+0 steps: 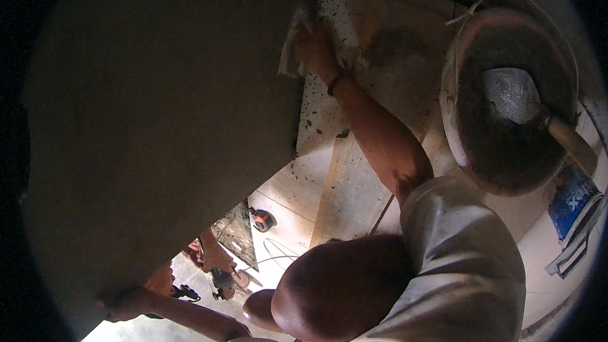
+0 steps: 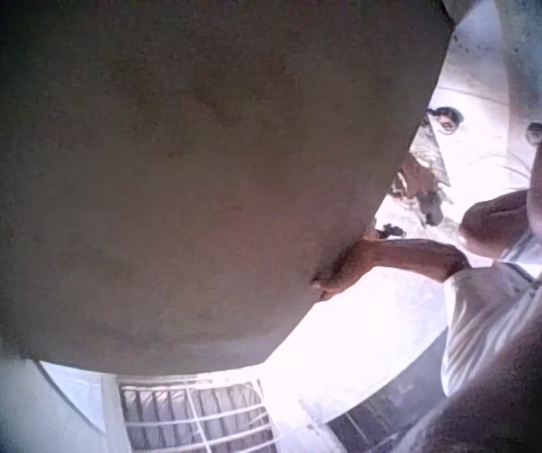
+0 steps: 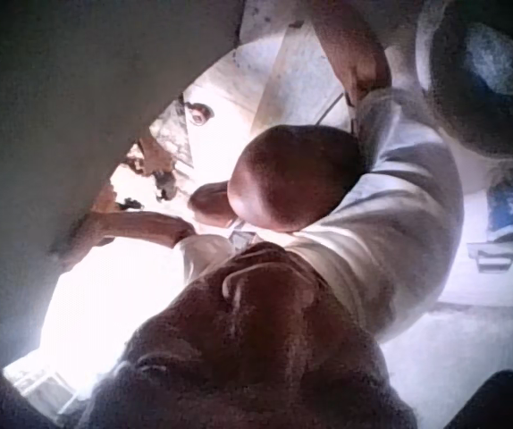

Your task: The person smooths a plastered corner and wall surface using a rectangular trowel, applying pressure and moving the tool in repetitive strokes.

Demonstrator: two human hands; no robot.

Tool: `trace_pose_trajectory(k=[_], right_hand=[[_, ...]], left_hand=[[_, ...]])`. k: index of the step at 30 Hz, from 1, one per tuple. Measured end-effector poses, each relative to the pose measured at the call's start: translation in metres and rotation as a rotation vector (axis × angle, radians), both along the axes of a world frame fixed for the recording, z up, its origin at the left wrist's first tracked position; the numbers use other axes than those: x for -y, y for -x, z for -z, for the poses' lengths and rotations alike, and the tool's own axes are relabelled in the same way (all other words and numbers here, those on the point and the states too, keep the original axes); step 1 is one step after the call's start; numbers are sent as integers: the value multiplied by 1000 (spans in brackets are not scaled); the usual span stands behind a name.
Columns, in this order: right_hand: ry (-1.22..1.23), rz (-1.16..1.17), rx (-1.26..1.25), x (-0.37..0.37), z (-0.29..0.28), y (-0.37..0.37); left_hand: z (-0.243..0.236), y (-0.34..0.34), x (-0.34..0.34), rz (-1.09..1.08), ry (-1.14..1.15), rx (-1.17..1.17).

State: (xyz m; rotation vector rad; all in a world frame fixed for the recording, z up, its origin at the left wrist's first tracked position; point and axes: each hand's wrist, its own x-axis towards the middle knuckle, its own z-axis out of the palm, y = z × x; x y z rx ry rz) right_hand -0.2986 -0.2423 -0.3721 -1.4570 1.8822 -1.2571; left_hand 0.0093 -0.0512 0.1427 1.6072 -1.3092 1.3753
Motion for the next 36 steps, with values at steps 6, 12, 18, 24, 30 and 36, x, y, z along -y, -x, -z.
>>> trace_pose_trajectory(k=[6, 12, 18, 24, 30, 36], right_hand=[[-132, -158, 578, -103, -53, -76], [277, -90, 407, -2, -104, -18], [12, 116, 443, 53, -41, 32], [-157, -77, 399, 10, -10, 6], [-236, -180, 622, -65, -75, -43], [60, -143, 462, 22, -148, 19]], left_hand=[[-6, 0, -7, 27, 35, -45], [-10, 2, -8, 2, 7, -39], [-8, -3, -3, -20, -2, -82], [-16, -10, -11, -16, 20, -92], [-11, 13, -6, 45, 68, -166], [-30, -9, -17, 61, 101, -146]])
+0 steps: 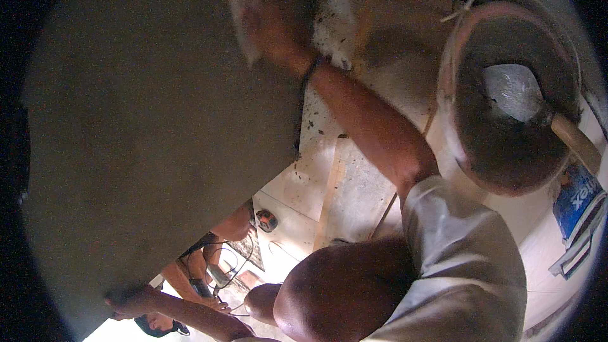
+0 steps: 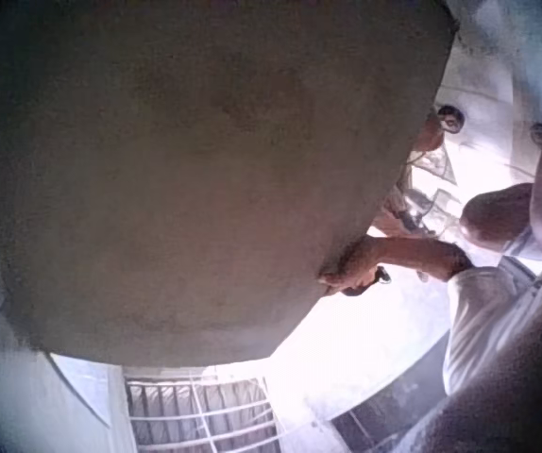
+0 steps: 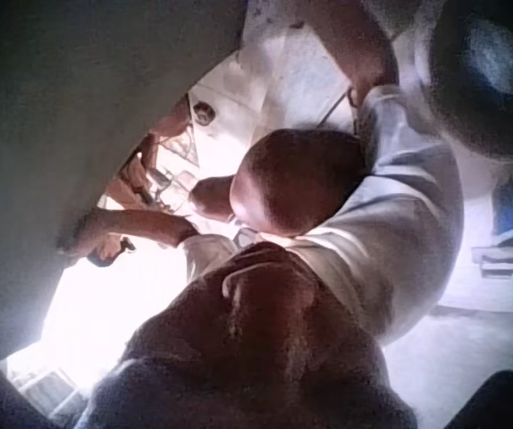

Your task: The person smooths a plastered corner and wall surface using a rectangular trowel, applying pressure and moving the tool in repetitive strokes.

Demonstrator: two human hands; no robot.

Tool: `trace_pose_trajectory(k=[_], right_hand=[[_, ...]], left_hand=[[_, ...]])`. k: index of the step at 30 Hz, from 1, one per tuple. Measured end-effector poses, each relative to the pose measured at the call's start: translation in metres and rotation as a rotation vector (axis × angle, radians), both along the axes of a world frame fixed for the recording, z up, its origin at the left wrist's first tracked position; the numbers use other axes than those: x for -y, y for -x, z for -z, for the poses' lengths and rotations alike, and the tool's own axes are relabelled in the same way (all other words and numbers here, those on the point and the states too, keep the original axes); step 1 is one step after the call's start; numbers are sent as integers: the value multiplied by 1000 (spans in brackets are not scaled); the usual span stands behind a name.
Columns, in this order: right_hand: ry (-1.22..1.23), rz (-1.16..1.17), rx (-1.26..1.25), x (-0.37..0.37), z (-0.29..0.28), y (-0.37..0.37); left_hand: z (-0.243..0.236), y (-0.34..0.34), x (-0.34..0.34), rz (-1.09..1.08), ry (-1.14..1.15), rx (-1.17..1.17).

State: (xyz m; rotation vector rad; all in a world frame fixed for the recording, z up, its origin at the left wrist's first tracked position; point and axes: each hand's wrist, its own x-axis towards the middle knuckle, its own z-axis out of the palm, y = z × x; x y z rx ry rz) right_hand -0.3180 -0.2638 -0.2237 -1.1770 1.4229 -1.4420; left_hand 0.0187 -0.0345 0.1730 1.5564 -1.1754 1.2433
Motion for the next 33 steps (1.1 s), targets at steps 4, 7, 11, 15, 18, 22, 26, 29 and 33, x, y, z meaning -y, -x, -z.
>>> trace_pose_trajectory(k=[4, 7, 11, 15, 18, 22, 26, 29, 33], right_hand=[[-209, -111, 116, 60, 56, 57], [-206, -35, 213, 58, 86, 37], [-225, 56, 171, 51, 85, 34], [-193, 19, 81, 30, 71, 13], [-248, 46, -85, -3, 119, -3], [-341, -131, 8, -121, 124, -91], [-286, -124, 41, -199, 102, -156], [-86, -221, 180, -227, 54, -167], [317, -299, 0, -184, -76, -127]], left_hand=[[-1, 0, -5, -642, -237, 588], [-10, -25, -11, -201, -120, 305], [0, -22, -5, 169, -96, -2], [18, 22, 3, 28, -42, 45], [27, 22, 19, 196, 28, -44], [16, -4, 1, 91, -85, 235], [12, -6, 5, -133, -120, 584], [22, -2, 9, 140, -35, 160], [22, 5, 13, 352, 60, -122]])
